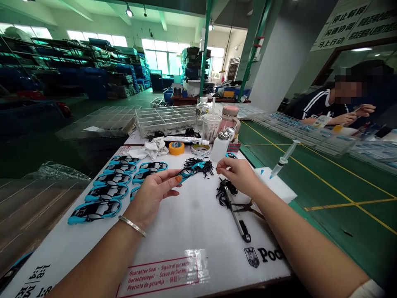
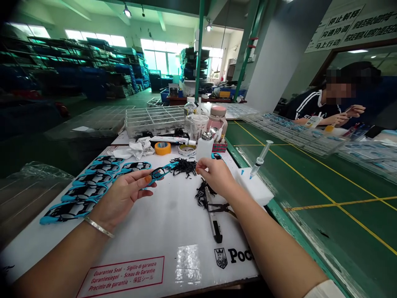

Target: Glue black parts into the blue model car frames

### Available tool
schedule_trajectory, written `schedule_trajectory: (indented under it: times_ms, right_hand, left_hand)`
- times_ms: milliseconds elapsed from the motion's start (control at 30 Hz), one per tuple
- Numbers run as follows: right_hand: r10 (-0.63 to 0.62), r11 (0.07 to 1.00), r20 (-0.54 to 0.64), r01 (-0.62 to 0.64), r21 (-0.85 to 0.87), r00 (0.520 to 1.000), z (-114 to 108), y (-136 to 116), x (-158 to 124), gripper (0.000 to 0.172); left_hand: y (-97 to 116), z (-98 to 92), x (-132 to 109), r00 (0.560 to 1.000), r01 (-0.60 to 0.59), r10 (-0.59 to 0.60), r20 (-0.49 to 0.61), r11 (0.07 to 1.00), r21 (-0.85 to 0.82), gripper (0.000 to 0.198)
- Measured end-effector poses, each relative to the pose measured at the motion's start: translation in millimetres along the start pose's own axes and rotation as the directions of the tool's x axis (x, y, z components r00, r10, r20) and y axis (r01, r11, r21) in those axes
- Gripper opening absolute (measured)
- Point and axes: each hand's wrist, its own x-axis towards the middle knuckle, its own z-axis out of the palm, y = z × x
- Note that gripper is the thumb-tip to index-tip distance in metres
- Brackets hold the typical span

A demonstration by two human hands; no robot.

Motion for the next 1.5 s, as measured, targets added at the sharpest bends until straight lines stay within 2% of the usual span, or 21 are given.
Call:
schedule_trajectory:
  times_ms: [100,200,267,533,733,933,1000,1200,1500]
  right_hand:
    - [0.008,0.969,0.004,-0.009,0.246,1.000,-3.1,-4.5,-2.2,0.015]
    - [0.071,0.805,0.099,-0.116,0.581,0.993,-5.9,-9.7,-4.0,0.025]
    - [0.086,0.713,0.165,-0.176,0.678,0.983,-7.2,-13.4,-5.4,0.026]
    - [0.041,0.579,0.274,-0.246,0.777,0.961,-6.7,-26.3,-11.7,0.022]
    - [0.035,0.529,0.208,-0.195,0.826,0.977,-1.8,-29.9,-12.8,0.023]
    - [0.065,0.322,0.219,-0.229,0.919,0.973,7.6,-37.4,-13.9,0.025]
    - [0.068,0.291,0.238,-0.248,0.924,0.969,11.3,-41.2,-14.5,0.025]
    - [0.057,0.259,0.253,-0.259,0.931,0.966,22.2,-47.1,-16.1,0.022]
    - [0.123,0.336,0.087,-0.124,0.934,0.989,35.0,-49.2,-15.0,0.023]
  left_hand:
    - [0.7,-0.8,0.0,1.000,0.008,-0.008,-0.009,1.000,0.019,0.048]
    - [2.0,-1.7,-1.2,1.000,0.010,-0.011,0.009,0.999,0.034,0.047]
    - [3.1,-1.3,-2.8,1.000,0.004,-0.005,0.022,0.999,0.046,0.045]
    - [4.2,0.4,-4.7,0.999,-0.009,0.007,0.032,0.999,0.052,0.049]
    - [4.1,1.7,-6.1,0.999,-0.020,0.018,0.033,0.999,0.046,0.048]
    - [-1.9,9.9,-4.8,0.996,-0.082,0.082,-0.039,0.997,0.000,0.049]
    - [-5.1,11.8,-3.8,0.992,-0.116,0.115,-0.045,0.993,-0.028,0.049]
    - [-9.2,16.0,-4.3,0.992,-0.121,0.121,-0.034,0.993,-0.010,0.055]
    - [-13.1,20.6,-4.2,0.997,-0.077,0.080,-0.012,0.983,0.166,0.066]
